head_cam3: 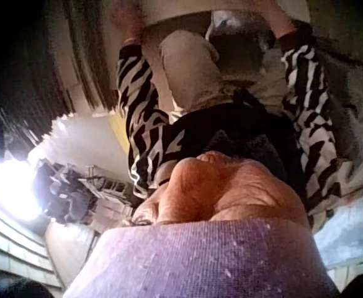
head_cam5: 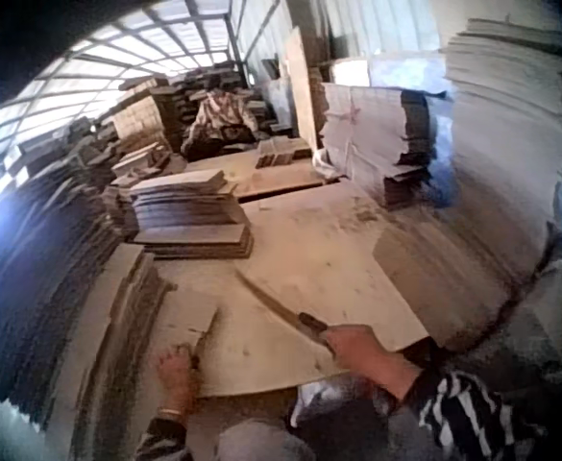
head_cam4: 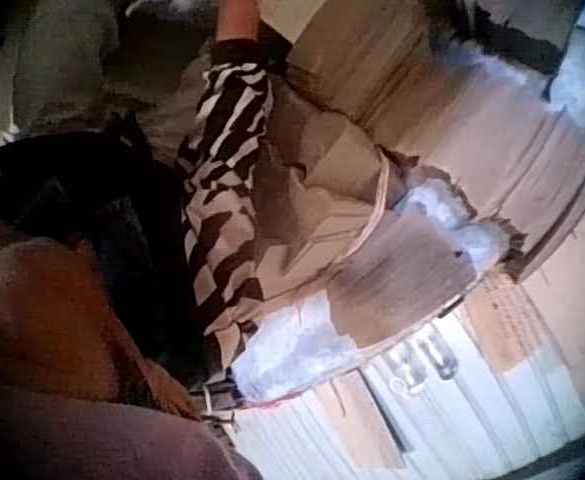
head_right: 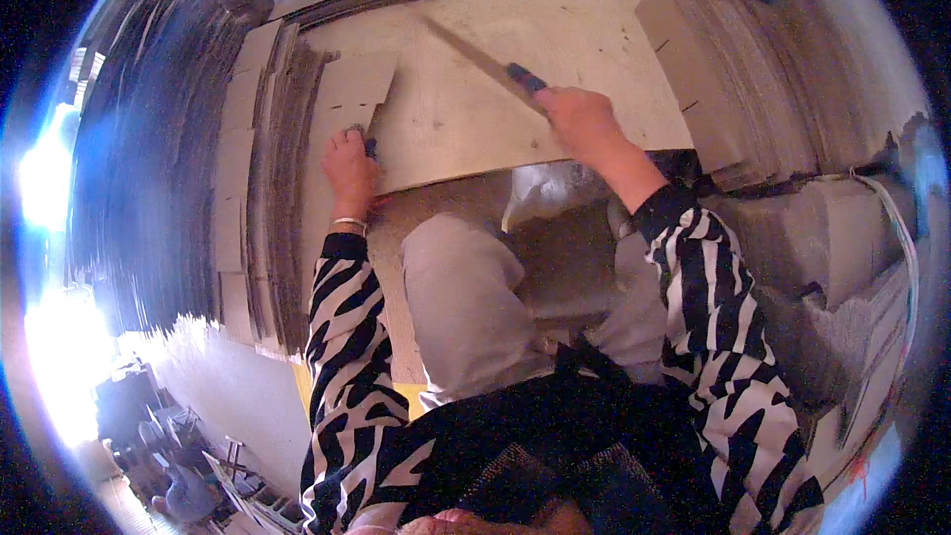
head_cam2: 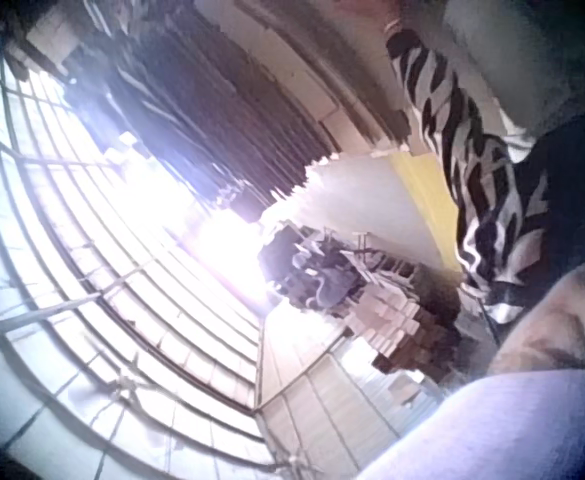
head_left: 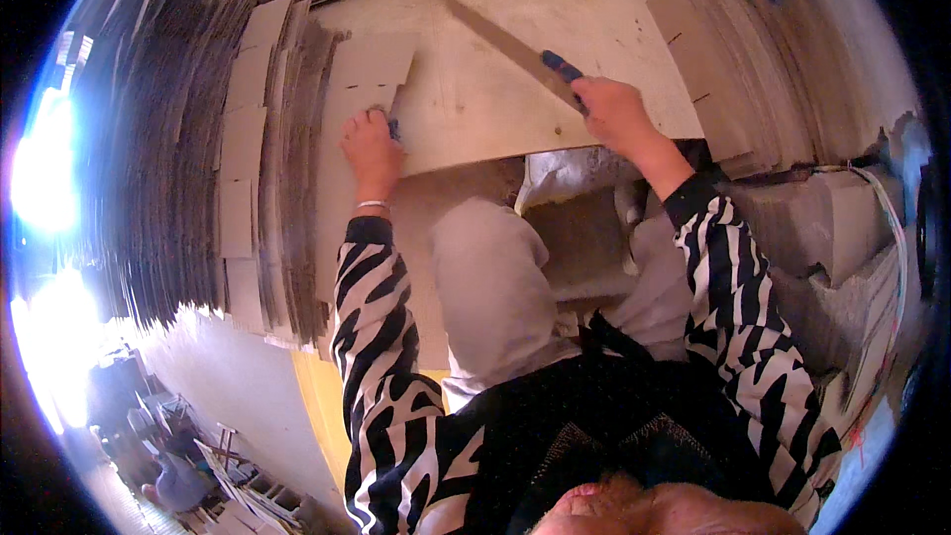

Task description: The person sits on the floor and uses a knife to cut rectangular cardboard pieces into smaller strips. They repeatedly pick up a piece, cut it, and place the resulting strips into a growing pile on the left side of the table.

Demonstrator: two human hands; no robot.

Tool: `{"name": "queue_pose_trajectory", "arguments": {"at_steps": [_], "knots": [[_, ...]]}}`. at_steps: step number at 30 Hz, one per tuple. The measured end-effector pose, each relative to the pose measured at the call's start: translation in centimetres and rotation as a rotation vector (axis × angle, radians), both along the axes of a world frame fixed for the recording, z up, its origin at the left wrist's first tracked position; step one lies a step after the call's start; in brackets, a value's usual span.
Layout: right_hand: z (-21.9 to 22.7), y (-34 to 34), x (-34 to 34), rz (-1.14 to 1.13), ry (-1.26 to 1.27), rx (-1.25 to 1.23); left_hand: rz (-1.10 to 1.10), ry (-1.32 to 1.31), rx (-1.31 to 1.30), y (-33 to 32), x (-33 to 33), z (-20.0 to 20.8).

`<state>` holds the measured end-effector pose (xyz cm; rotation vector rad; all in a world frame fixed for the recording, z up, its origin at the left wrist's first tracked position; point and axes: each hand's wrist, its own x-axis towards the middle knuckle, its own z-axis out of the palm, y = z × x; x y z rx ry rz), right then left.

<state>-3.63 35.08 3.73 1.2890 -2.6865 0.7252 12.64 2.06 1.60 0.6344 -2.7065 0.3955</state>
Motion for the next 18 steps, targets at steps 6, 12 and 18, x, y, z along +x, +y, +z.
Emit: {"name": "queue_pose_trajectory", "arguments": {"at_steps": [6, 12, 18], "knots": [[2.4, -4.3, 4.2, 0.217, 0.085, -0.307, -0.043, 0.285, 0.993, 4.6, -0.1, 0.1], [0.1, -3.0, 1.5, 0.099, 0.170, -0.157, -0.128, 0.382, 1.222, 8.8, -4.2, -0.7], [-0.3, -3.2, 1.7, 0.108, 0.192, -0.125, -0.256, 0.191, 1.004, 9.1, -2.8, 0.1]]}}
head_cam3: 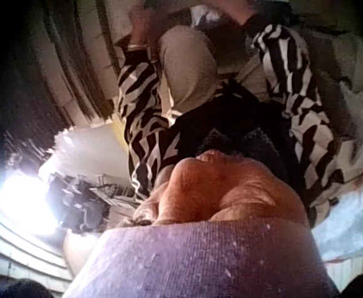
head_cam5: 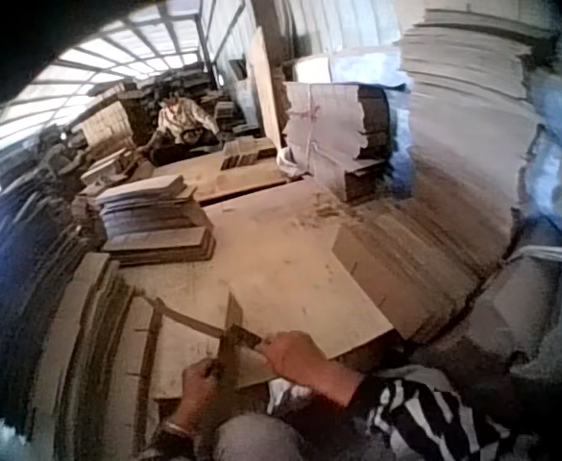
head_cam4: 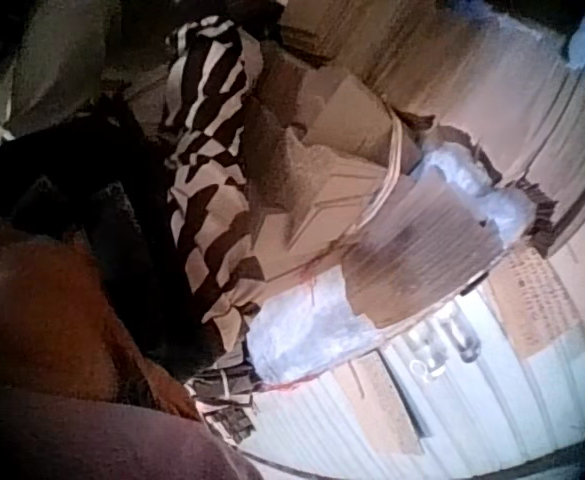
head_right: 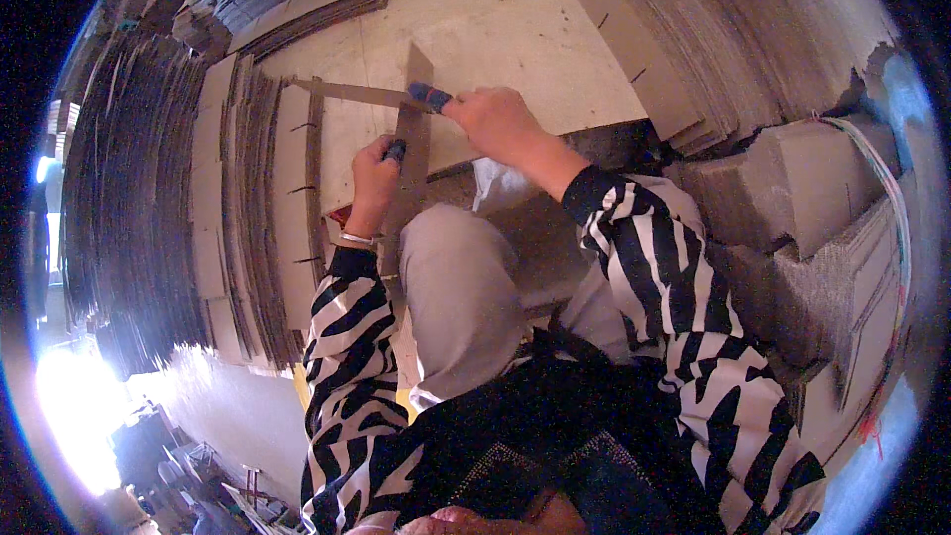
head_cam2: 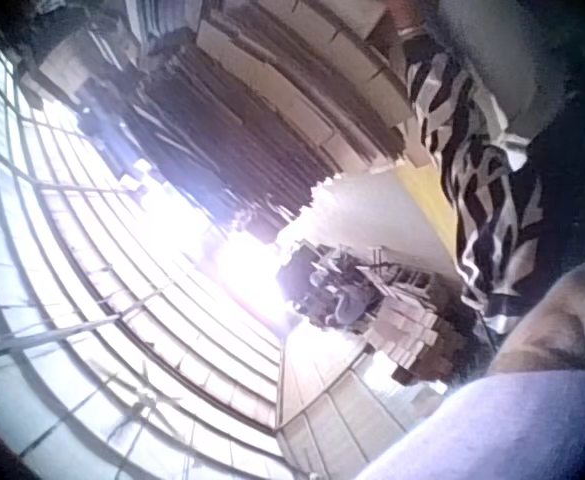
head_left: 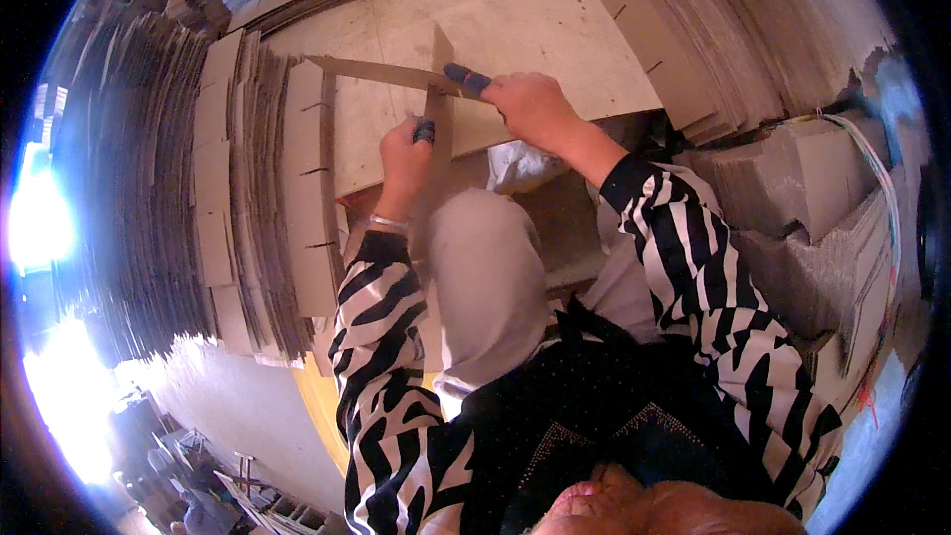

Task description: The person sits on the floor and uses a knife to cut rectangular cardboard pieces into smaller strips. They repeatedly pick up a piece, cut it, and place the resulting strips into a growing pile on the left side of the table.

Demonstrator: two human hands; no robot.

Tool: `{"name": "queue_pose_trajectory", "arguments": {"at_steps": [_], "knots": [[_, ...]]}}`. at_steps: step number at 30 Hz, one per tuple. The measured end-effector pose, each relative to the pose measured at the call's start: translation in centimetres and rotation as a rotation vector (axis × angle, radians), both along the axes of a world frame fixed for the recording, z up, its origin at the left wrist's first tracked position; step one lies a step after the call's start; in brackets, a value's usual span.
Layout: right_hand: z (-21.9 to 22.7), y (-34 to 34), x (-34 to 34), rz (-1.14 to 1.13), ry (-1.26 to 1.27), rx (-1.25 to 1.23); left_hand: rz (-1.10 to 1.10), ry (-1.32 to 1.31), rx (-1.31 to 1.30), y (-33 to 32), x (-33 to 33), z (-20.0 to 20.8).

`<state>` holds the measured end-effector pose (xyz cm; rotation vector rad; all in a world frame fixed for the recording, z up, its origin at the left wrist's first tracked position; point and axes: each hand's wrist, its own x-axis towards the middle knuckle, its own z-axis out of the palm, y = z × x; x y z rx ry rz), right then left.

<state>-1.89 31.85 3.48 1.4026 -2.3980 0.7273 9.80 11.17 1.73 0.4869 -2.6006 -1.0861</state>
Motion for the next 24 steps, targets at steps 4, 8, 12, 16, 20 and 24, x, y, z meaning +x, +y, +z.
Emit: {"name": "queue_pose_trajectory", "arguments": {"at_steps": [4, 8, 12, 16, 20, 24], "knots": [[0.5, 1.1, -0.9, -0.015, -0.014, 0.073, -0.050, -0.006, 0.128, 2.1, -1.3, 1.5], [0.4, 1.2, -1.1, -0.038, -0.107, 0.243, -0.164, -0.055, 0.243, 2.3, -1.2, 1.6], [2.9, 1.3, -0.5, -0.108, -0.230, 0.381, -0.127, 0.071, -0.482, -4.3, -0.9, 0.7], [2.8, 2.3, -1.0, -0.150, -0.262, 0.399, 0.411, -0.410, -0.917, -8.5, -0.5, 4.1], [2.0, 1.8, -1.0, -0.084, -0.193, 0.291, 0.456, -0.428, -1.093, -11.6, 1.3, -0.2], [1.8, 1.3, -0.4, 0.009, -0.161, 0.142, 0.296, -0.237, -1.001, -10.6, 1.1, -0.6]]}}
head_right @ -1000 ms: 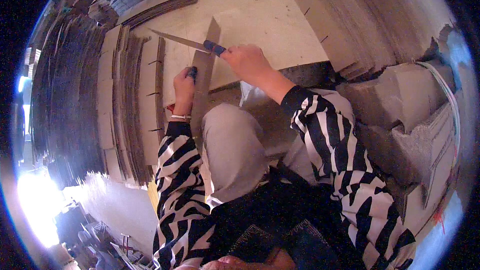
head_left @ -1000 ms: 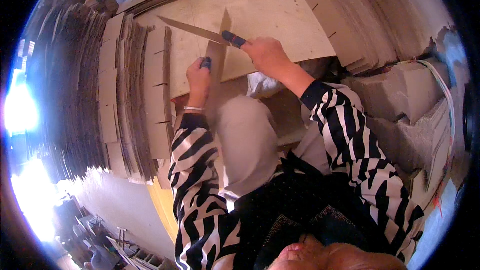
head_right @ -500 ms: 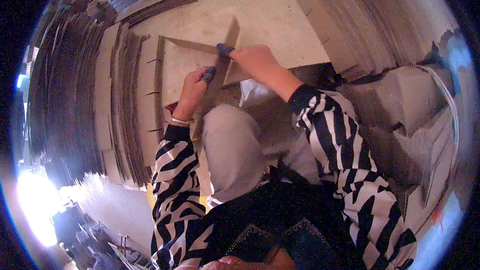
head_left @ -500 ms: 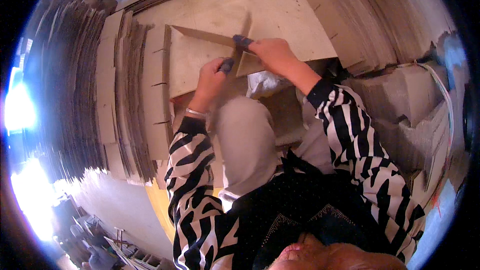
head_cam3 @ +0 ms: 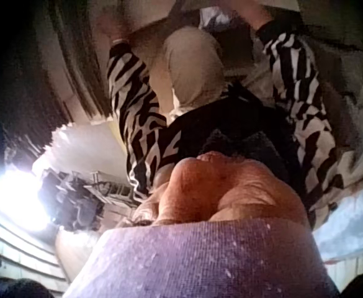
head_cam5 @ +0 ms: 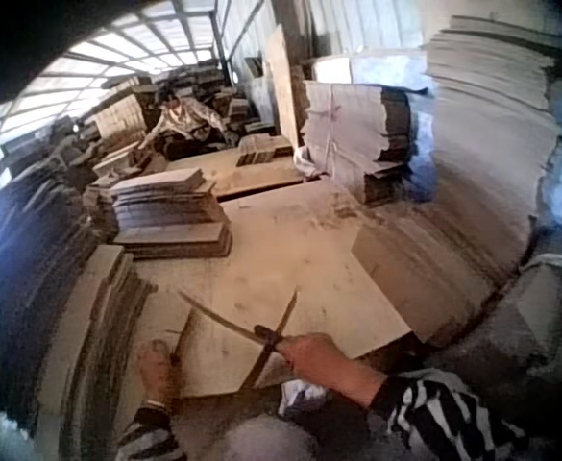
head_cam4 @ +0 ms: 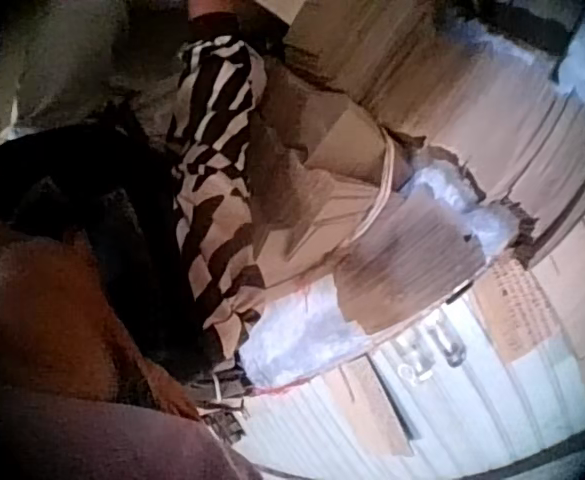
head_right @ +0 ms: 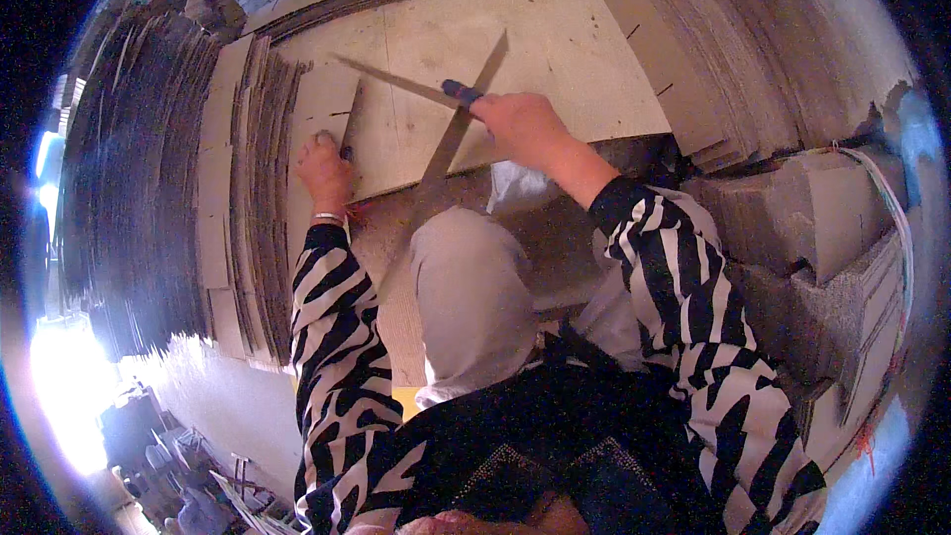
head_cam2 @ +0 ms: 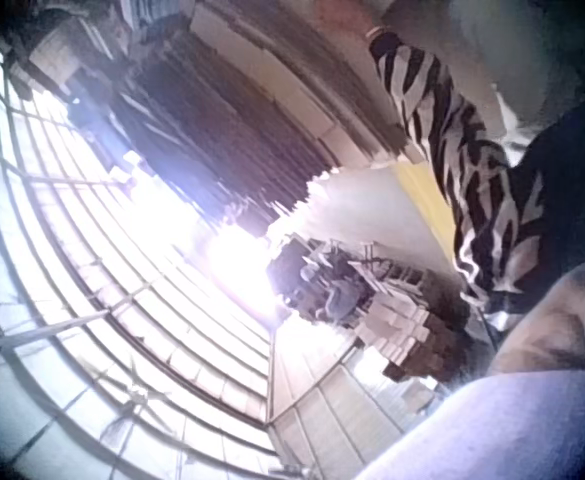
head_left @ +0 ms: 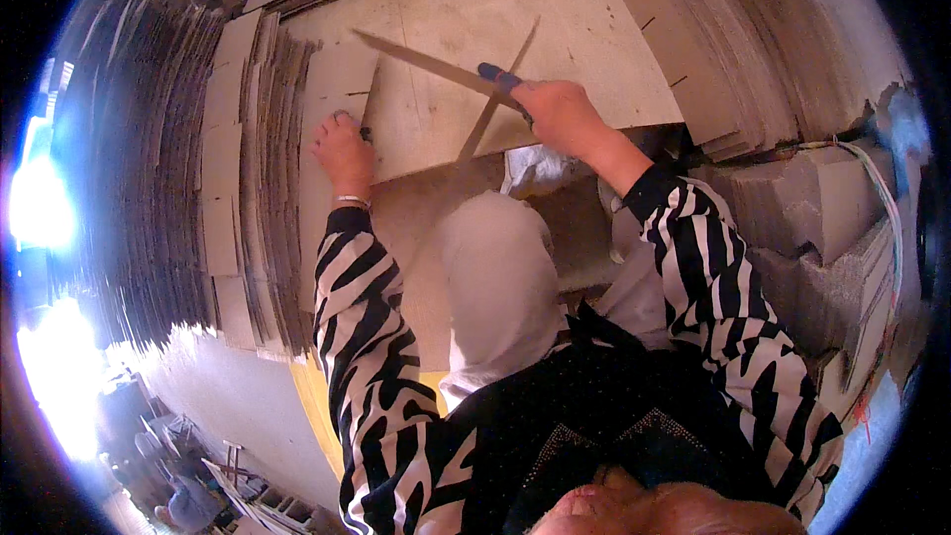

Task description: The person sits on the floor and uses a knife to cut rectangular cardboard pieces into smaller strips. They repeatedly pick up a piece, cut it, and place the resulting strips into a growing pile on the left side of the table.

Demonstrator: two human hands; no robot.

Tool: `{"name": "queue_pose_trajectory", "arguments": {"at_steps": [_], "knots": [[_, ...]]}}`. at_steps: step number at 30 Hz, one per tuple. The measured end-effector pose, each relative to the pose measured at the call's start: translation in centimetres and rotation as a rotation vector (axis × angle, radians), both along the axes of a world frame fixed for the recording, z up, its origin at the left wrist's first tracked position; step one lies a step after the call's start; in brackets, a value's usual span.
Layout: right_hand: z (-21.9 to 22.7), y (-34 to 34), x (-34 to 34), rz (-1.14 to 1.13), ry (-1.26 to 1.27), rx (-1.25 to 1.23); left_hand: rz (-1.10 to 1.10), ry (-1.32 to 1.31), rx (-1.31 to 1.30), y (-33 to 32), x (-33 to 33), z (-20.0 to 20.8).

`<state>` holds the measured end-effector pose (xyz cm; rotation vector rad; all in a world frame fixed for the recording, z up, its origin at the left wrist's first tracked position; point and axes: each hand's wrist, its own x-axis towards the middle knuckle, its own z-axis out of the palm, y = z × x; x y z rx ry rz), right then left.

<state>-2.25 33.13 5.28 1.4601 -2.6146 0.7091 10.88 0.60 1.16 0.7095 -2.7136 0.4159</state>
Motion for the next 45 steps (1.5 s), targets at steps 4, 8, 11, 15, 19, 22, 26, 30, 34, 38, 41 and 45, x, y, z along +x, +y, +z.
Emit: {"name": "queue_pose_trajectory", "arguments": {"at_steps": [4, 8, 11, 15, 19, 22, 26, 30, 34, 38, 41, 45], "knots": [[0.3, -0.5, 0.9, 0.098, 0.077, -0.144, -0.145, 0.141, 0.185, 0.4, -0.2, 1.9], [0.4, -0.1, 0.4, 0.100, 0.189, -0.183, -0.203, 0.266, 0.436, 0.7, -2.8, 1.4], [-0.2, -1.4, 1.6, 0.149, 0.160, -0.186, -0.110, 0.226, 0.371, 0.2, -0.6, -1.2], [-0.1, 0.1, 0.2, 0.080, 0.180, -0.130, -0.013, 0.504, 0.824, 1.3, -4.6, -2.2], [-1.1, -1.8, 1.9, 0.139, 0.101, -0.169, 0.228, 0.742, 1.330, -0.8, -1.5, -2.9], [-0.8, -0.3, 0.5, 0.076, 0.102, -0.126, 0.161, 0.726, 1.690, -1.9, -4.9, -4.9], [-1.4, -1.0, 0.8, 0.098, 0.093, -0.100, -0.020, 0.518, 1.525, -2.6, -3.6, -4.9], [-1.2, 1.6, -1.4, -0.001, 0.089, -0.034, 0.034, 0.554, 1.556, 3.0, -8.1, -0.4], [-0.6, -0.9, 0.7, 0.078, 0.059, -0.023, 0.065, 0.511, 1.462, -1.2, -3.8, 0.4], [-1.0, -0.9, 0.3, 0.041, 0.029, -0.009, 0.041, 0.638, 1.605, 1.7, -4.3, 3.6], [-1.2, -1.1, 0.0, 0.009, 0.066, -0.025, -0.095, 0.521, 1.551, 2.4, -3.7, 5.0], [-0.8, 1.6, -3.1, -0.151, 0.039, 0.002, -0.115, 0.281, 1.422, 6.5, -4.1, 9.0]]}}
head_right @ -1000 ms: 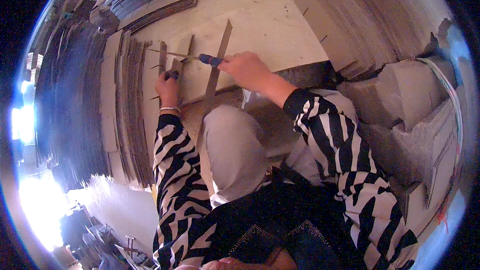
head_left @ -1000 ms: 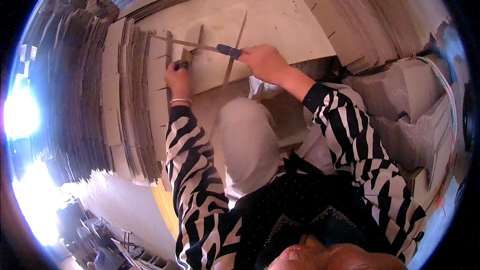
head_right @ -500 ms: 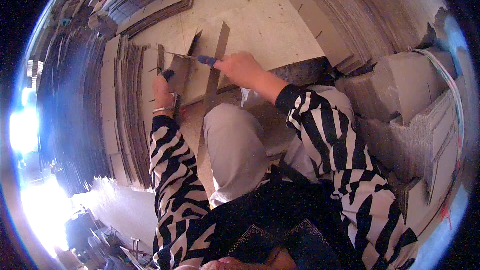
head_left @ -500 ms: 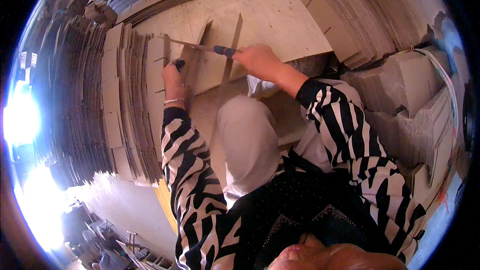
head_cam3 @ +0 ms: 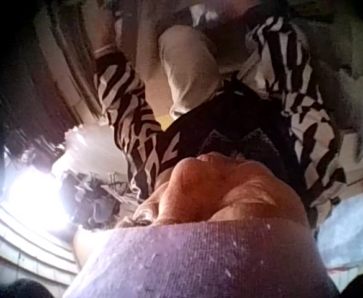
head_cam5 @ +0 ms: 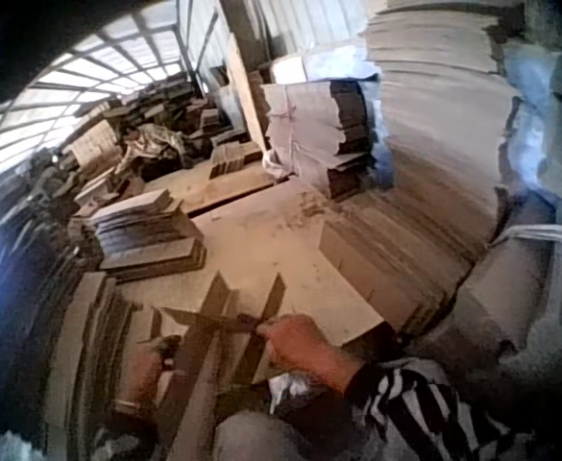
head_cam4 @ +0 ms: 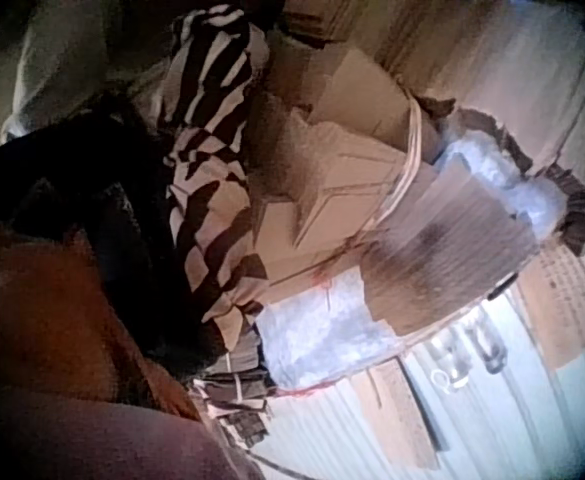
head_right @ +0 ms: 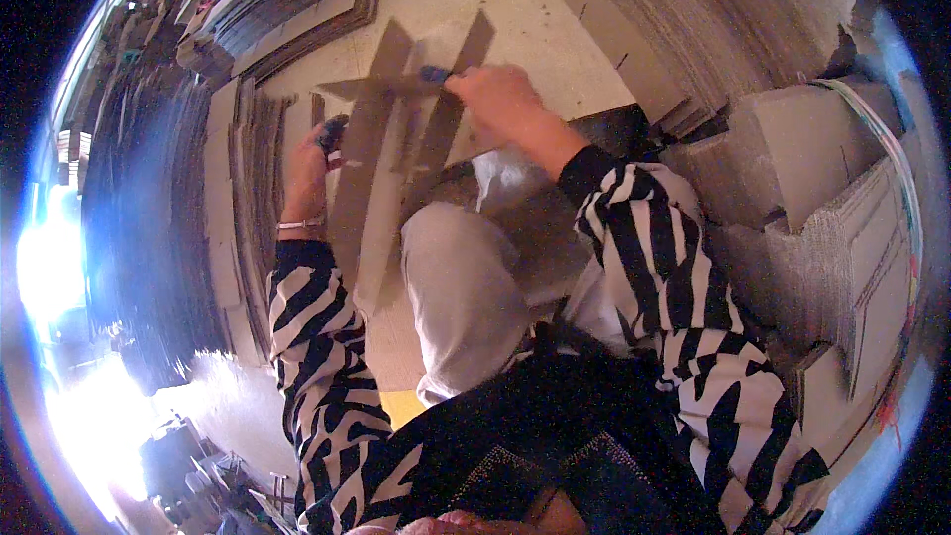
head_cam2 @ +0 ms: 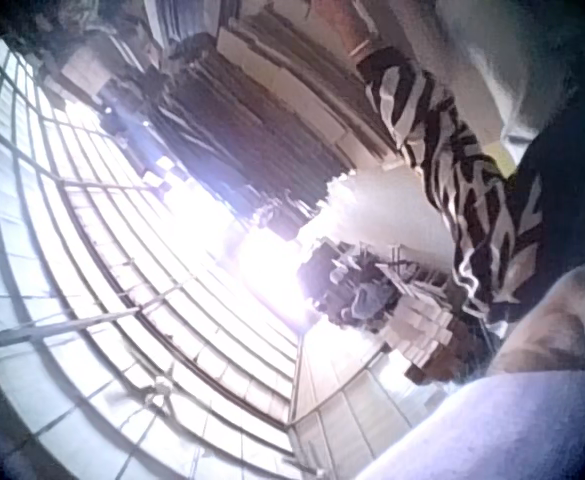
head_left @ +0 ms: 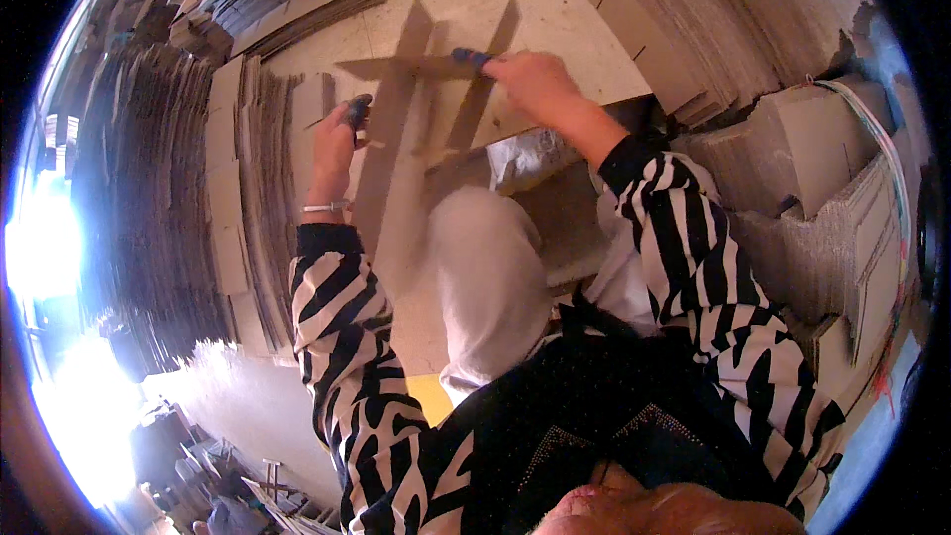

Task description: The person sits on the floor and uses a knife to cut rectangular cardboard pieces into smaller strips. They repeatedly pick up a piece, cut it, and place the resulting strips into a growing pile on the left side of the table.

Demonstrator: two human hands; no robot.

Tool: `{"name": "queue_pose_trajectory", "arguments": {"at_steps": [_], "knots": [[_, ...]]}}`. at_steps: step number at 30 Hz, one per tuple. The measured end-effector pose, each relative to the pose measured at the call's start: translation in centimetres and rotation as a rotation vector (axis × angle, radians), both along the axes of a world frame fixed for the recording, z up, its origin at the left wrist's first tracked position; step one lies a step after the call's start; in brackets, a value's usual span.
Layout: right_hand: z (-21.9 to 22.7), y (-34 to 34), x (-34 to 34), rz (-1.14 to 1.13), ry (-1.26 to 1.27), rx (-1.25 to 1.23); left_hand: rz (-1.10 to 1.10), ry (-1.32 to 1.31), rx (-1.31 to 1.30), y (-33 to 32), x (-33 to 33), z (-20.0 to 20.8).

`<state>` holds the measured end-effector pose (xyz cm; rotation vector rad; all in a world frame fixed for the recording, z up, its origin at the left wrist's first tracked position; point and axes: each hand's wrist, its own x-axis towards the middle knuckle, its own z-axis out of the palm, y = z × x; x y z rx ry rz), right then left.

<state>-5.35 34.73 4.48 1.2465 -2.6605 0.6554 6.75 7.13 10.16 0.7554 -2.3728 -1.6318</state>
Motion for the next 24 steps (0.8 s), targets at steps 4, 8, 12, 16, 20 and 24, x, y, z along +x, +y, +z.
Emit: {"name": "queue_pose_trajectory", "arguments": {"at_steps": [4, 8, 12, 16, 20, 24], "knots": [[-0.3, 1.1, -0.9, -0.091, -0.090, 0.047, -0.200, -0.371, -0.661, -4.7, 3.4, -5.2], [-1.5, 2.4, -1.5, -0.160, -0.156, 0.109, -0.248, -0.448, -1.008, -2.2, 5.6, -9.3], [-1.5, 2.7, -1.8, -0.229, -0.168, 0.123, -0.222, -0.720, -1.011, 0.6, 6.3, -6.5], [-1.3, 2.6, -1.7, -0.236, -0.164, 0.102, -0.135, -0.569, -0.911, 0.9, 8.3, -8.4], [0.2, 3.1, -1.8, -0.271, -0.194, 0.123, -0.034, -0.213, -0.568, 0.2, 10.1, -10.4], [-0.1, 3.9, -2.7, -0.358, -0.157, 0.082, 0.164, -0.199, -0.657, -0.5, 12.1, -4.7]]}}
